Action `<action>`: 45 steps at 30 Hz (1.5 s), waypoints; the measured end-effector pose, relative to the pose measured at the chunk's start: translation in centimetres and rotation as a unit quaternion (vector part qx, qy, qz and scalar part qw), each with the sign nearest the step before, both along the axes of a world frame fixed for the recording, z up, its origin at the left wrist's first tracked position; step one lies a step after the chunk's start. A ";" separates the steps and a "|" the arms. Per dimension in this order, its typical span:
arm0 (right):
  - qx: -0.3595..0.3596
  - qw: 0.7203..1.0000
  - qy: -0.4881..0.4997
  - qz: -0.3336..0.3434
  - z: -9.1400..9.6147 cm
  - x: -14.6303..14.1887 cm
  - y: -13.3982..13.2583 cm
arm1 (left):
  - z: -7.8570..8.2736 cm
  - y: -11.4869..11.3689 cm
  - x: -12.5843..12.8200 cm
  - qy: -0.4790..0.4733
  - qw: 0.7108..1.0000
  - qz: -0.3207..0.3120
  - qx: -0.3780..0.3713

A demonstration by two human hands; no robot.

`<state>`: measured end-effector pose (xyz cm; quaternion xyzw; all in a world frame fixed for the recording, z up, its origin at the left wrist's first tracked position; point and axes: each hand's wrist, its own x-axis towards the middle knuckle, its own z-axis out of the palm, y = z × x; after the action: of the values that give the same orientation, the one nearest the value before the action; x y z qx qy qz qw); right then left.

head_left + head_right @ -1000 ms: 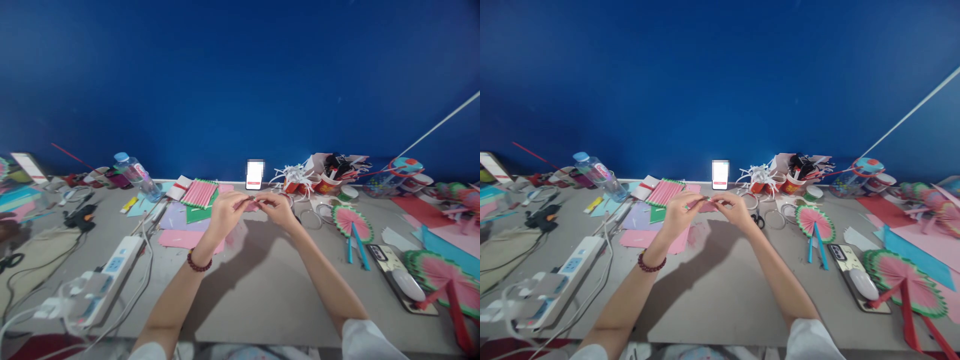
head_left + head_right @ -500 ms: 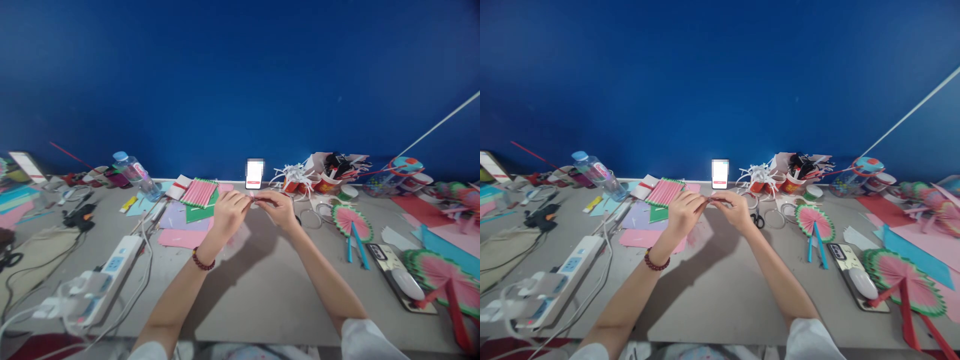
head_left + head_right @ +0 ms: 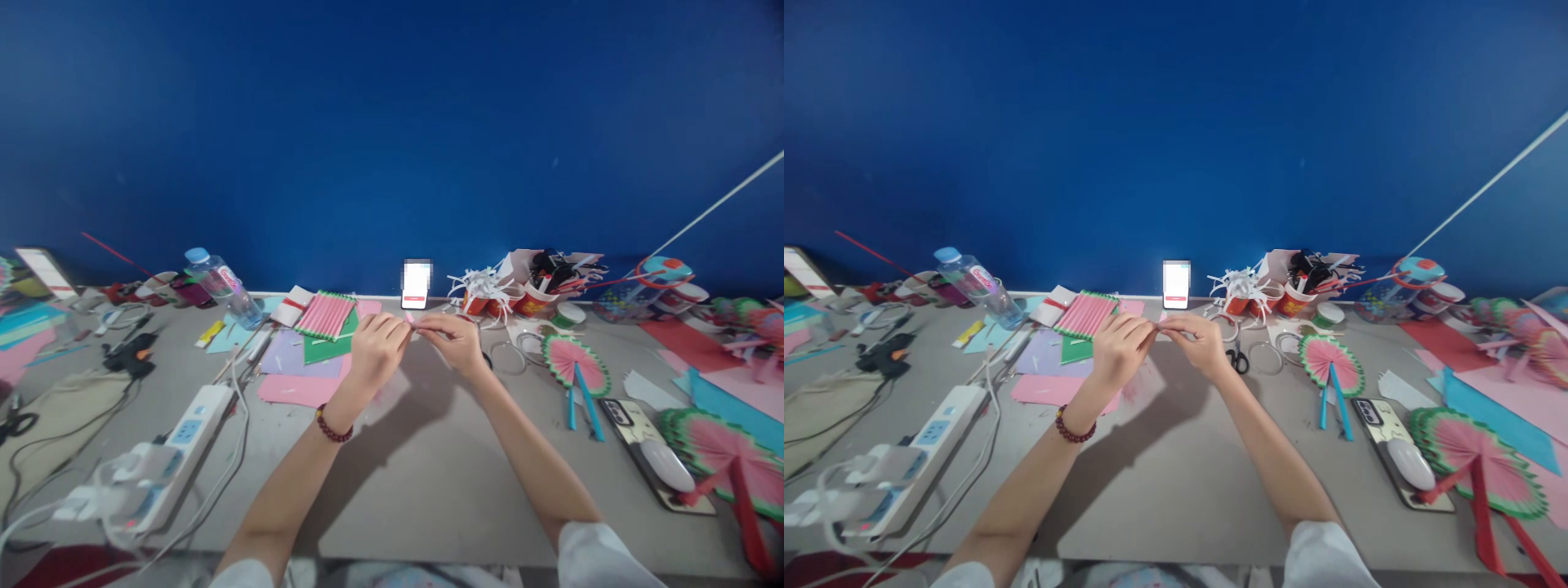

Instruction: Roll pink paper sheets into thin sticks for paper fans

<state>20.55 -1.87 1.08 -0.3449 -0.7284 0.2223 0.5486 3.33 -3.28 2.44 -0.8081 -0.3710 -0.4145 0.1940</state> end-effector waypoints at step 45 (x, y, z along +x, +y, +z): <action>-0.038 0.997 -0.001 0.073 0.4 1.2 0.1 | 1.1 0.9 -1.7 -0.136 0.925 -0.253 -0.247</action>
<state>21.76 -1.79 1.47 -0.3117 -0.7435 0.2886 0.5165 1.63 -2.38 3.52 -0.8332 -0.2678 -0.4508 -0.1759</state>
